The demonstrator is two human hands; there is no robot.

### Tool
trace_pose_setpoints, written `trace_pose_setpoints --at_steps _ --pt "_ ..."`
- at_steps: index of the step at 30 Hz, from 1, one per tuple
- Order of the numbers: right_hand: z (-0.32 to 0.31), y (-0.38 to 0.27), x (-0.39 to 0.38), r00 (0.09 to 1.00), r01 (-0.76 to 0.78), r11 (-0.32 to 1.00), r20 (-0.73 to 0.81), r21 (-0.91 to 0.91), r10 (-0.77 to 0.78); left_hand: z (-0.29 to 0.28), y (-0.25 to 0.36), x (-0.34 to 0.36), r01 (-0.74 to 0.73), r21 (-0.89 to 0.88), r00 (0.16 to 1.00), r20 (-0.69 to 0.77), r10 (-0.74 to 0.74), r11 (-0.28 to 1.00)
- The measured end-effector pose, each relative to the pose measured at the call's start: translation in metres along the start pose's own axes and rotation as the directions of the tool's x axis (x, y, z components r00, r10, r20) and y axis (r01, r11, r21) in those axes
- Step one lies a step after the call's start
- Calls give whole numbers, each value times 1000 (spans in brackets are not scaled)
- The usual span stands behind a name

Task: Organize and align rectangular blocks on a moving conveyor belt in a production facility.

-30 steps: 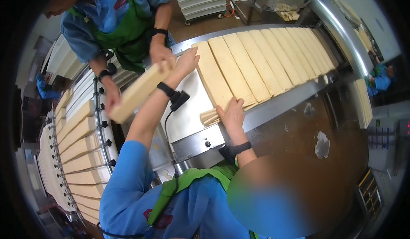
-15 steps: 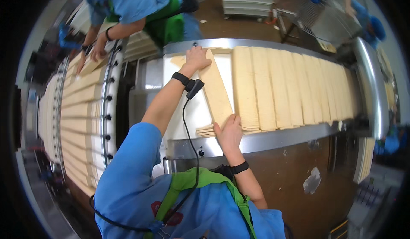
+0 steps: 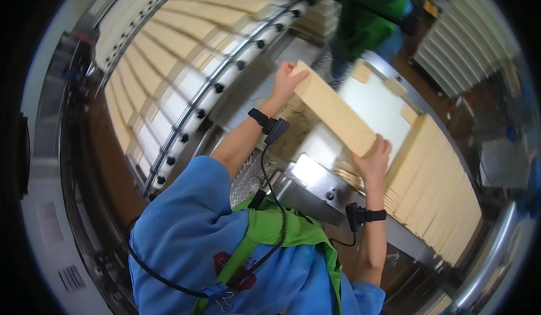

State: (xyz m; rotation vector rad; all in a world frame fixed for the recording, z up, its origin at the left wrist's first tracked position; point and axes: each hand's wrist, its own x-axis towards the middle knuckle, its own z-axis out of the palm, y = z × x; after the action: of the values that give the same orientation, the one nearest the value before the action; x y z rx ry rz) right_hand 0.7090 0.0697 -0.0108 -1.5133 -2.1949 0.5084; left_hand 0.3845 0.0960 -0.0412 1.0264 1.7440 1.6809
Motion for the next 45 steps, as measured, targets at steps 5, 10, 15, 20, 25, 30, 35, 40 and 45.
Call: trace_pose_setpoints --at_steps 5,10,15,20,25,30,35,40,45 --pt "18 -147 1 953 267 916 59 298 -297 -187 79 -20 -183 139 872 -435 226 973" --pt "93 -277 -66 688 -284 597 593 750 -418 -437 78 -67 80 94 871 -490 -24 992" --pt "147 -381 -145 274 -803 387 858 453 -435 -574 23 -113 317 -135 828 -442 -344 939" --pt "151 -427 -160 178 -820 425 876 384 -447 -612 3 -135 91 899 992 -43 -120 429" --pt "140 -447 -147 231 -744 519 892 420 -389 -616 49 -120 -279 956 955 286 -78 87" --pt "177 -470 -147 316 -664 558 863 498 -395 -628 48 -119 -216 975 877 214 430 -45" --pt "189 -468 -154 354 -619 589 854 519 -381 -628 8 -130 48 988 892 -107 439 144" --pt "200 -465 -159 354 -663 547 858 511 -372 -622 -9 -140 159 966 960 -199 195 204" --pt "198 -473 -154 404 -575 594 826 563 -392 -602 16 -167 138 912 901 -278 332 387"
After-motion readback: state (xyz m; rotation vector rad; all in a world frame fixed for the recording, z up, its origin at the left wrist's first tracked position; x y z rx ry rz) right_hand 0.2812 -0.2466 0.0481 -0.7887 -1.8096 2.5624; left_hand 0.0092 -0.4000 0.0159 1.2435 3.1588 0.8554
